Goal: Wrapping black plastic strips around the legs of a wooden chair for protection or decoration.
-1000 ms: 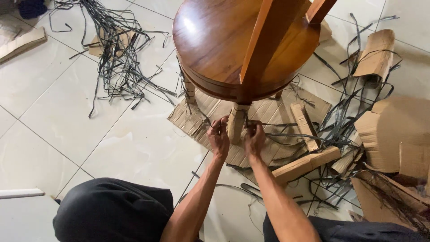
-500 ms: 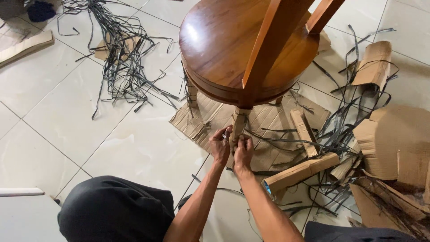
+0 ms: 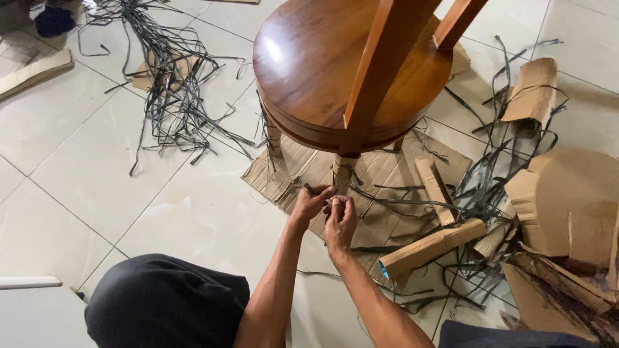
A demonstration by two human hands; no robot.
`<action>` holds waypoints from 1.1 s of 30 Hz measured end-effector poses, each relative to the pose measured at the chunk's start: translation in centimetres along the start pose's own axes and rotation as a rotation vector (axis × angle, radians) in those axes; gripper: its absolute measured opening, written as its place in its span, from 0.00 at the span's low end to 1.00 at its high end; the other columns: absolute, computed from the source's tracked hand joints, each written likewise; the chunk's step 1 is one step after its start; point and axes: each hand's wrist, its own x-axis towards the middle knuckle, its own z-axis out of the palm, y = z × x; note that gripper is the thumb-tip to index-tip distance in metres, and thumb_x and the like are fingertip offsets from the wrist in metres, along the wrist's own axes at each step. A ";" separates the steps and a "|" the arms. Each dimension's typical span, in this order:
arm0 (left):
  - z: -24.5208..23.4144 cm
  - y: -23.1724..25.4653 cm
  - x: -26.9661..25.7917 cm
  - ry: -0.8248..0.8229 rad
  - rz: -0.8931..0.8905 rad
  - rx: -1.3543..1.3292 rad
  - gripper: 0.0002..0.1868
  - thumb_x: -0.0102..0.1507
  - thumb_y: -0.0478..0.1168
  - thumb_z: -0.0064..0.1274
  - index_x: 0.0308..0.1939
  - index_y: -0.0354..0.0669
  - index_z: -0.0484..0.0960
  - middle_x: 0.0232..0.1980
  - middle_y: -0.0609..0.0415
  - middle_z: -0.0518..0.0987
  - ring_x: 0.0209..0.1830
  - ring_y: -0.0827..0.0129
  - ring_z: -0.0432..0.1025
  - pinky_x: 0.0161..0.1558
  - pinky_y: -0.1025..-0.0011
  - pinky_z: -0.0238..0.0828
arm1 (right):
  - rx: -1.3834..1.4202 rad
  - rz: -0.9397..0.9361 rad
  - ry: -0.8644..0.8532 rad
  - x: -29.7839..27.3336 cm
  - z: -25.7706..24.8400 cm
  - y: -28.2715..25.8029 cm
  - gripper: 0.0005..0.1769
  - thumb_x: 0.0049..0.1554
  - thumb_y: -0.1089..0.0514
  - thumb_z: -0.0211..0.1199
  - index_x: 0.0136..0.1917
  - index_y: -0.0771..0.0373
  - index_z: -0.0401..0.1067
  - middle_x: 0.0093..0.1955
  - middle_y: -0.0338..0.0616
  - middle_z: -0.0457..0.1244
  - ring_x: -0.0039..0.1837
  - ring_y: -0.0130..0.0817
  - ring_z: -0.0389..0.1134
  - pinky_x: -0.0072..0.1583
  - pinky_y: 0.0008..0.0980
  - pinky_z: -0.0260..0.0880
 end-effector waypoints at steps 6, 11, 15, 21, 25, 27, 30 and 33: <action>-0.4 -1.3 0.8 -0.009 -0.035 0.010 0.17 0.61 0.45 0.64 0.49 0.38 0.88 0.35 0.47 0.85 0.32 0.69 0.75 0.31 0.77 0.72 | -0.063 -0.042 0.035 -0.7 0.7 1.9 0.08 0.65 0.56 0.56 0.45 0.57 0.73 0.34 0.46 0.68 0.37 0.35 0.71 0.43 0.33 0.71; 0.2 1.4 0.3 -0.097 -0.047 -0.088 0.07 0.63 0.42 0.59 0.40 0.43 0.85 0.28 0.55 0.78 0.24 0.72 0.71 0.21 0.79 0.64 | -0.040 -0.097 -0.054 -0.2 0.7 3.4 0.06 0.62 0.61 0.52 0.48 0.60 0.70 0.35 0.49 0.67 0.37 0.40 0.70 0.44 0.38 0.71; 0.2 -2.1 1.7 -0.098 -0.008 -0.132 0.04 0.63 0.42 0.61 0.38 0.47 0.84 0.27 0.57 0.77 0.22 0.74 0.71 0.16 0.80 0.59 | -0.034 -0.079 -0.095 -0.3 0.8 4.2 0.08 0.58 0.67 0.53 0.43 0.54 0.68 0.29 0.40 0.66 0.28 0.33 0.65 0.36 0.27 0.65; -0.6 0.4 -0.4 -0.152 0.077 -0.094 0.06 0.66 0.37 0.58 0.42 0.39 0.81 0.36 0.55 0.81 0.33 0.74 0.73 0.39 0.77 0.72 | -0.210 -0.199 -0.024 -0.4 1.1 6.1 0.09 0.61 0.57 0.57 0.46 0.65 0.68 0.37 0.45 0.61 0.37 0.36 0.57 0.42 0.37 0.60; -0.7 2.7 -2.1 -0.082 0.168 0.195 0.07 0.66 0.40 0.57 0.41 0.39 0.82 0.31 0.58 0.77 0.26 0.75 0.66 0.30 0.74 0.64 | -0.175 -0.278 0.092 0.6 1.2 2.3 0.14 0.65 0.53 0.51 0.57 0.66 0.58 0.54 0.49 0.55 0.49 0.38 0.58 0.53 0.39 0.63; -0.6 2.2 -1.6 -0.033 0.154 0.428 0.08 0.66 0.43 0.58 0.45 0.45 0.84 0.37 0.57 0.83 0.30 0.72 0.73 0.32 0.74 0.70 | -0.322 -0.290 -0.036 2.2 1.2 0.3 0.13 0.68 0.53 0.49 0.55 0.61 0.71 0.51 0.46 0.65 0.48 0.36 0.64 0.51 0.35 0.66; -0.6 -1.5 0.6 0.012 0.200 0.348 0.08 0.64 0.47 0.60 0.47 0.60 0.85 0.32 0.57 0.81 0.33 0.70 0.76 0.38 0.71 0.72 | -0.399 -0.229 -0.069 5.0 1.2 0.6 0.13 0.65 0.55 0.63 0.55 0.68 0.76 0.49 0.60 0.69 0.54 0.57 0.72 0.54 0.46 0.74; -0.5 -1.9 0.3 0.046 0.238 0.416 0.04 0.64 0.45 0.54 0.41 0.63 0.83 0.29 0.61 0.79 0.31 0.70 0.77 0.36 0.72 0.72 | -0.495 -0.229 -0.152 6.1 0.3 1.2 0.17 0.61 0.44 0.67 0.49 0.60 0.80 0.44 0.52 0.71 0.51 0.51 0.74 0.53 0.46 0.75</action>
